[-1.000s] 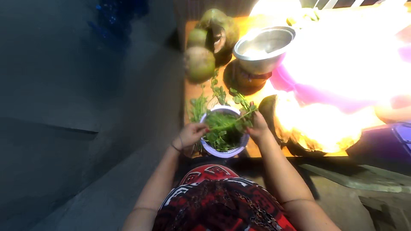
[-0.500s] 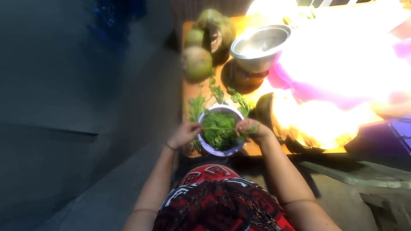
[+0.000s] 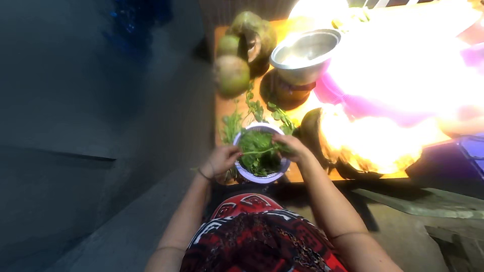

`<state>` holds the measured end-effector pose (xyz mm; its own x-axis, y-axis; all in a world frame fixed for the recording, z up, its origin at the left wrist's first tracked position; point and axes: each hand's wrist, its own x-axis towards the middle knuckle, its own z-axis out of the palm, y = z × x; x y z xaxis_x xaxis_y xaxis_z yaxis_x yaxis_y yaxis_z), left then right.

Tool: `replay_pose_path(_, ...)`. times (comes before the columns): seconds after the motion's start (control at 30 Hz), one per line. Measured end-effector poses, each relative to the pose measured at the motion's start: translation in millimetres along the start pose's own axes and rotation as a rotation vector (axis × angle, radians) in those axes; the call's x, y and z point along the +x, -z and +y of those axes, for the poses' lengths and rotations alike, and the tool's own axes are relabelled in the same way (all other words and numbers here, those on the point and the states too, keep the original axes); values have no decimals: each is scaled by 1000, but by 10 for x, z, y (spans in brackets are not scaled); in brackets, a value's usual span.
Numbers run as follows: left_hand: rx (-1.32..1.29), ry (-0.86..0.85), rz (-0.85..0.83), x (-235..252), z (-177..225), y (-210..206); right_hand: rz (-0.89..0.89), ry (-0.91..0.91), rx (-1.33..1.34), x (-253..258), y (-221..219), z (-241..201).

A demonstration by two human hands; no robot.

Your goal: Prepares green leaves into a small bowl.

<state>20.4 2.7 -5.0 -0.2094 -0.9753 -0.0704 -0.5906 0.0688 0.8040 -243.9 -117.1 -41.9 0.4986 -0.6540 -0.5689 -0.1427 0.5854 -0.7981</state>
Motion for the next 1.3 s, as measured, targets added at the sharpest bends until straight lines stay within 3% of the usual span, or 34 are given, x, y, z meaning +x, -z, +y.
replay_pose_path(0.1, 30, -13, 2, 2, -19, 8, -231, -65, -201, -54, -96, -59)
replay_pose_path(0.2, 76, -18, 29, 0, 0, 31, -380, -34, -234, 4, -69, 2)
replay_pose_path(0.47, 139, 45, 84, -4, -27, 49, -332, -16, -249, 120, -97, 194)
replay_pose_path(0.53, 165, 53, 107, 6, -53, 23, -274, 6, -173, 109, -152, 189)
replay_pose_path(0.7, 187, 112, 159, 70, 57, -71, 97, 13, 15, 148, -423, 10)
replay_pose_path(0.83, 229, 67, 236, 136, 132, -144, 307, 79, 258, 240, -568, -73)
replay_pose_path(0.97, 204, 150, 287, 83, 146, -55, 490, 255, 422, 292, -372, -162)
replay_pose_path(1.03, 62, 258, 362, 57, 105, 17, 482, 327, 293, 204, -318, -222)
replay_pose_path(1.2, -428, 428, 640, 320, -266, 18, 456, 618, -346, 52, -375, -170)
replay_pose_path(1.23, -537, 439, 651, 392, -342, -9, 447, 631, -478, 66, -358, -130)
replay_pose_path(1.3, -680, 507, 581, 509, -477, -54, 371, 482, -733, 79, -335, -84)
